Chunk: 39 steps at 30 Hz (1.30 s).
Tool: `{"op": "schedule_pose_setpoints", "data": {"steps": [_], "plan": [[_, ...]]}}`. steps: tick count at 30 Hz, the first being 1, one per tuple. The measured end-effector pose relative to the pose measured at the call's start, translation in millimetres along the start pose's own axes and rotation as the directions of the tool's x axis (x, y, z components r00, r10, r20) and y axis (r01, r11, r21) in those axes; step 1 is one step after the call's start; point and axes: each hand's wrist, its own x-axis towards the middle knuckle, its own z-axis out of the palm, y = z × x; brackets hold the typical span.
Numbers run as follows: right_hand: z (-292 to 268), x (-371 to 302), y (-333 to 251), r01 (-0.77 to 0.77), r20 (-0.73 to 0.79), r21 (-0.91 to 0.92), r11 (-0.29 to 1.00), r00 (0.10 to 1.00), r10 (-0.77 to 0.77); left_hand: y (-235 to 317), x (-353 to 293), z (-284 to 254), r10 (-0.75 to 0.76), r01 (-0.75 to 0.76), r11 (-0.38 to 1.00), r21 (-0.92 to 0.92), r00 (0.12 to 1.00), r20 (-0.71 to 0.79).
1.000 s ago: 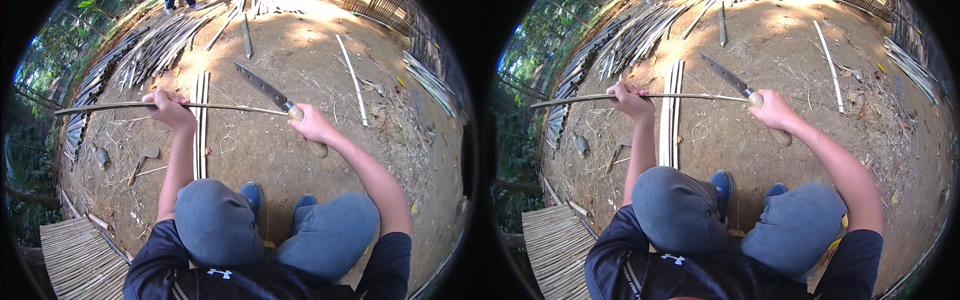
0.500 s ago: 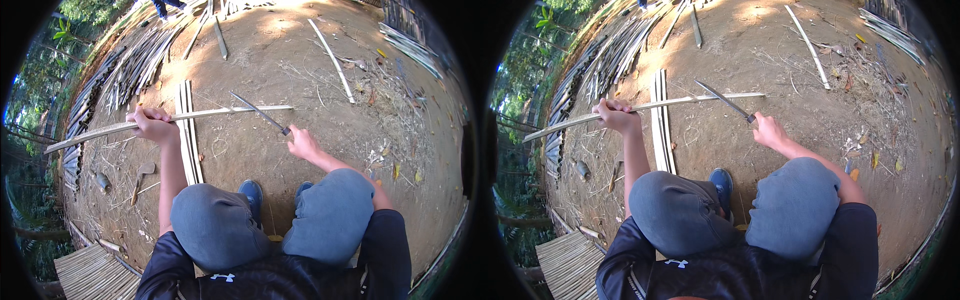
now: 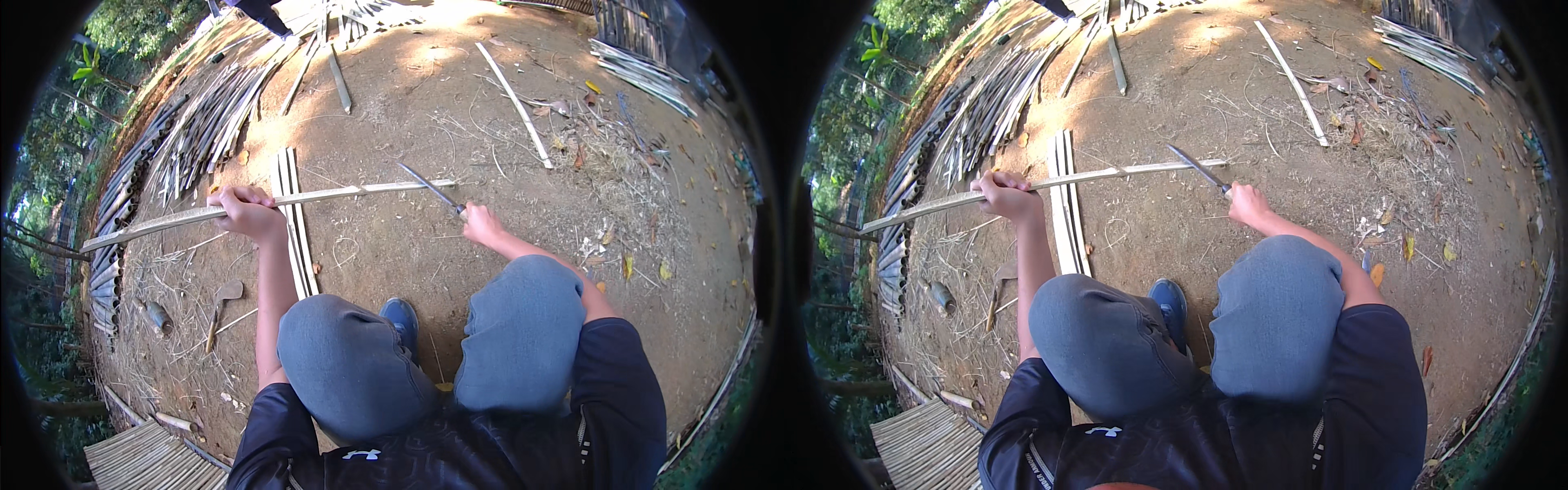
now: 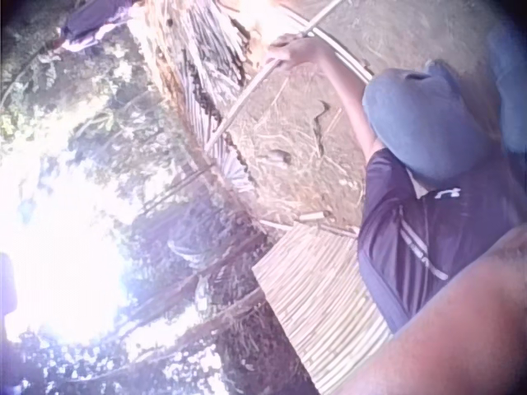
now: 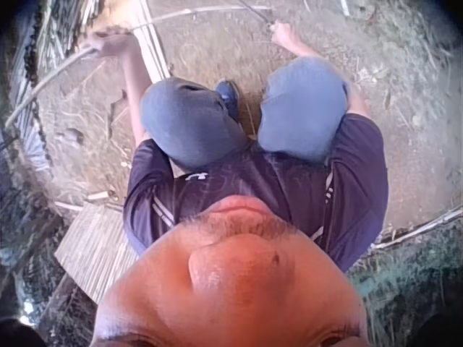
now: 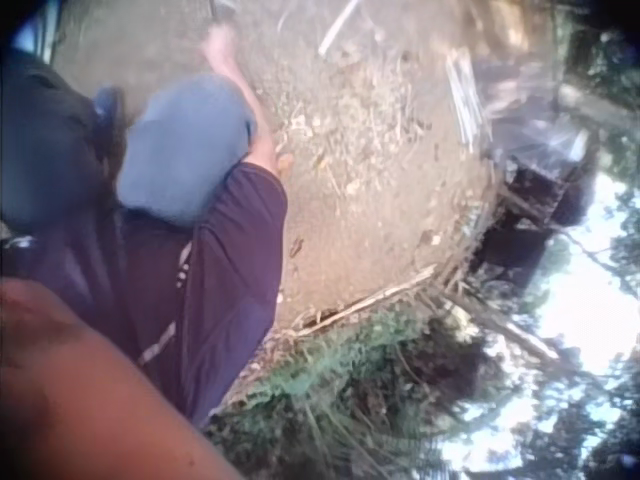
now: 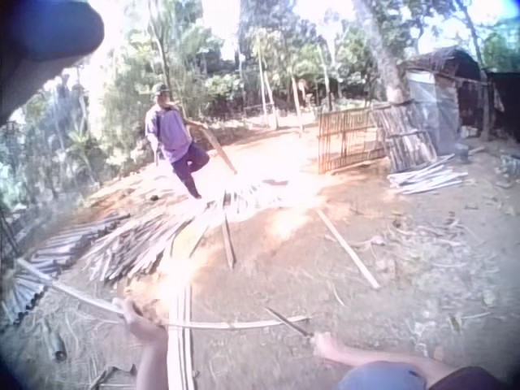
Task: The person shaves and splits a long bamboo strip with a knife while sitting on the ground.
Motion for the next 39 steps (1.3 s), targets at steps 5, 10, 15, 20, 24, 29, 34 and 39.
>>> {"op": "schedule_pose_setpoints", "data": {"steps": [5, 10, 15, 20, 24, 29, 34, 39], "plan": [[0, 20, 16, -0.041, 0.072, -0.035, 0.999, 0.996, 0.043, 7, 4, 0, 0.030, -0.031, 0.998, -0.051, 0.999, -0.025], [21, 21, 64, -0.225, 0.059, 0.012, 0.974, 0.973, 0.224, -5, -8, 7, -0.023, 0.024, 0.998, -0.062, 1.000, 0.016], [-33, 25, 16, -0.012, 0.088, -0.144, 0.989, 0.996, 0.025, 3, 8, -18, 0.035, -0.034, 0.999, -0.029, 0.998, 0.053], [-156, 76, -6, 0.169, 0.062, -0.372, 0.913, 0.986, -0.157, -4, 8, -10, 0.020, -0.005, 0.986, -0.164, 0.996, 0.092], [-238, 100, -96, 0.317, 0.192, -0.722, 0.615, 0.946, -0.262, -2, 10, -18, 0.011, 0.006, 0.988, -0.152, 0.994, 0.110], [-307, 136, -154, 0.163, 0.046, -0.943, 0.288, 0.926, -0.374, -3, 6, -11, 0.024, 0.000, 0.983, -0.181, 0.992, 0.127], [-369, 149, -193, 0.087, 0.051, -0.985, 0.146, 0.971, -0.235, -4, 9, -15, 0.028, -0.007, 0.983, -0.185, 0.993, 0.112], [-420, 155, -192, -0.020, -0.069, -0.970, 0.242, 0.979, -0.194, -11, 11, -17, 0.028, -0.005, 0.974, -0.226, 0.995, 0.100]]}}
